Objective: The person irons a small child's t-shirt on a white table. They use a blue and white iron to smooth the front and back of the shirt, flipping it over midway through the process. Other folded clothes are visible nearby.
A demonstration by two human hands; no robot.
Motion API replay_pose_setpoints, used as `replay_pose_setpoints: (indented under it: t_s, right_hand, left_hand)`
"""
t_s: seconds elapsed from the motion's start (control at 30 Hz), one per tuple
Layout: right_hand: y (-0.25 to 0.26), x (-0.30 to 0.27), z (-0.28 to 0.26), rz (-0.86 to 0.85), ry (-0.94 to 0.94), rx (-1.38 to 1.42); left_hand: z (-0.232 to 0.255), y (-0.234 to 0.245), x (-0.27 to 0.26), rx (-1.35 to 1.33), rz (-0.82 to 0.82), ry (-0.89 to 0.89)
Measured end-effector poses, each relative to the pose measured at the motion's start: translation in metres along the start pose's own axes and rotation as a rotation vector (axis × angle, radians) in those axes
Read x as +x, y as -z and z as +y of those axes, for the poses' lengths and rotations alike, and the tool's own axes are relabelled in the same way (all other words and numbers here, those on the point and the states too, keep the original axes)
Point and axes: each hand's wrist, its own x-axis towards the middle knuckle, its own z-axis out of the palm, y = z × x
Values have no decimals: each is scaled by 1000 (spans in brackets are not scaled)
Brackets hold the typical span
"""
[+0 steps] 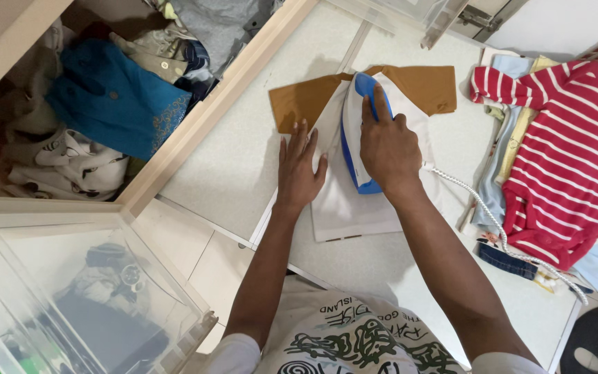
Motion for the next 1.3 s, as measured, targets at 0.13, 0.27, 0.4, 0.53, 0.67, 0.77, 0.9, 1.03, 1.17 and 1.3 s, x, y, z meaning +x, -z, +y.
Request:
replay_pose_setpoints:
  t_s: [0.13,0.27,0.4,0.53,0.67,0.77,0.9,1.03,1.17,1.3]
  right_hand:
    - [5,-1,-1,-15,-6,-6]
    - [18,-4,3,-70,113,27]
    - [23,-15,7,-72,202,34]
    - [26,-26,8,-86,225,44]
    - [31,-39,7,-182,220,41]
    - [35,-53,9,-186,263,103]
    - [37,-70,11,-214,308,59]
    - [42,-90,15,-234,392,57]
    - [48,-106,18,-264,449,115]
    - [52,-112,17,-314,479,90]
  left_hand:
    - [-11,-12,32,95,-118,9]
    - [-18,-21,27,178,-115,-18]
    - [-21,-25,23,211,-87,-9]
    - [-20,-21,24,194,-94,36]
    - [-18,-17,25,199,-119,65]
    - [-20,-12,25,187,-159,96]
    - [-26,-17,24,226,-148,78]
    - [-32,-22,23,245,-143,68]
    - [-34,-20,27,215,-162,74]
    - [-33,-16,24,205,-188,66]
